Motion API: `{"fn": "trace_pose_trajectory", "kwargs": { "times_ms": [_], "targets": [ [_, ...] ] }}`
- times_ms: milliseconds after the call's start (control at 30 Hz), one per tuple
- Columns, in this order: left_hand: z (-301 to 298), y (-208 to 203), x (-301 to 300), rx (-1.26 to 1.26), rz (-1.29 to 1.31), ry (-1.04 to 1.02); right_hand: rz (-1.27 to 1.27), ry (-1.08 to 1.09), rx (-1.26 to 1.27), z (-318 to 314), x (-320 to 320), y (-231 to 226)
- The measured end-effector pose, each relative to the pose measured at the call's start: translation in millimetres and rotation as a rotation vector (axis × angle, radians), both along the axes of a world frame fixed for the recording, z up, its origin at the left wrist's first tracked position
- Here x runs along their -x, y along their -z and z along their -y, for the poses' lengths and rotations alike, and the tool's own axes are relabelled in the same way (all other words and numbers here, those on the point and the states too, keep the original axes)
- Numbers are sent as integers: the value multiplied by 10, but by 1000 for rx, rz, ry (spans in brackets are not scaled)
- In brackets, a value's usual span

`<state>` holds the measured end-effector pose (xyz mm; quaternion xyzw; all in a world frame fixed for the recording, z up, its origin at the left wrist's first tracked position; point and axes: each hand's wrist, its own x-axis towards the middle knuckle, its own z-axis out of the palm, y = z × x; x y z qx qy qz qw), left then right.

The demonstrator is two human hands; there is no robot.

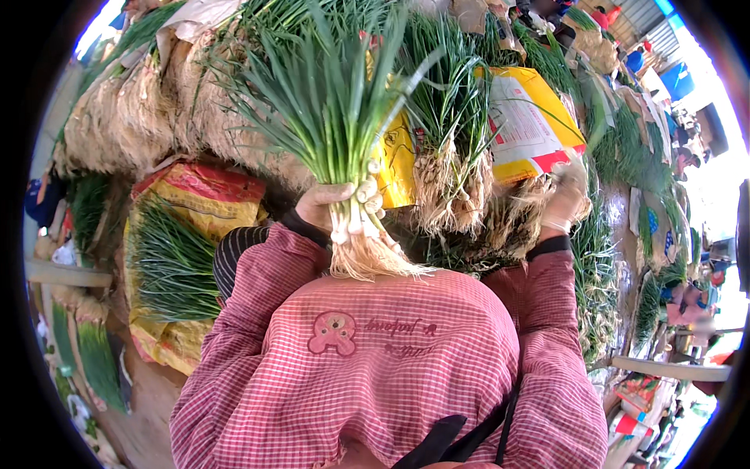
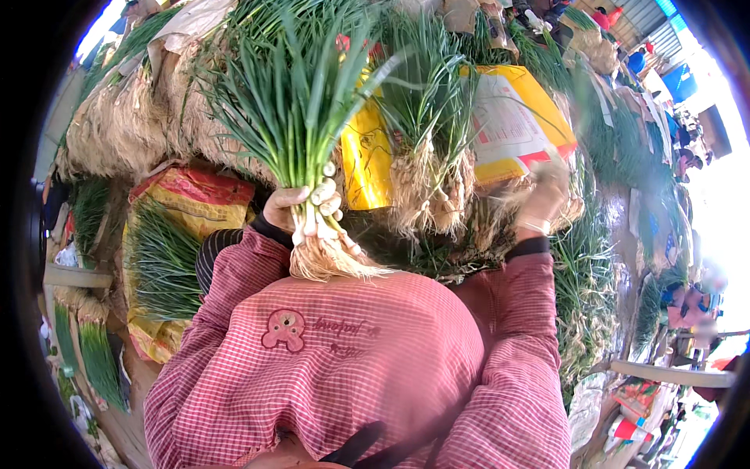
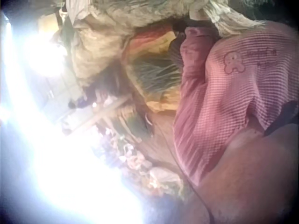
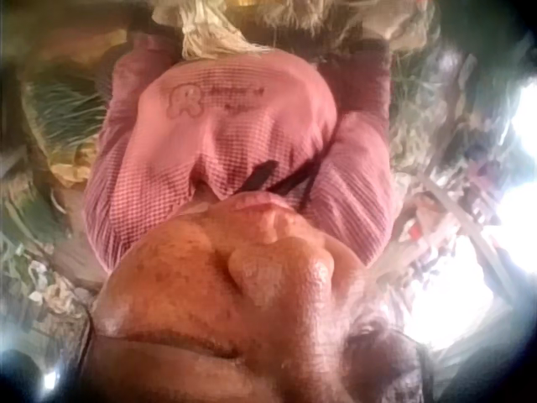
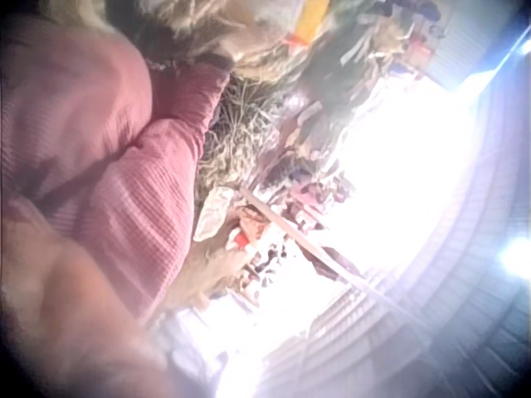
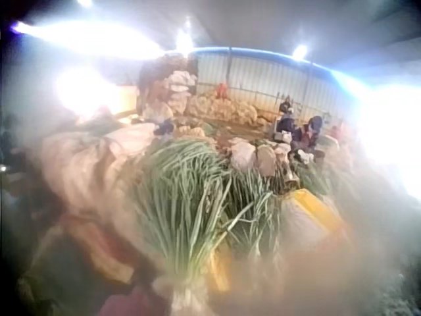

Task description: The person gathers bunches of green onions from a large pile, aligns the stems, and secures each bundle using yellow rubber bands before placing them on a separate pile.

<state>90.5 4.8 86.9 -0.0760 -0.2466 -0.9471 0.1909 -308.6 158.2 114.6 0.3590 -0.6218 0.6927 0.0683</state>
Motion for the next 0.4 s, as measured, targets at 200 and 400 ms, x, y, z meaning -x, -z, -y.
{"fn": "trace_pose_trajectory", "kwargs": {
  "times_ms": [200, 400],
  "targets": [
    [-21, -32, 6, -24, 156, -76, 432, -146, -906, -228, -137, 473],
    [139, 422, 36, 21, 374, -89, -175, -151, -1201, 666, -579, 1344]
  ]
}}
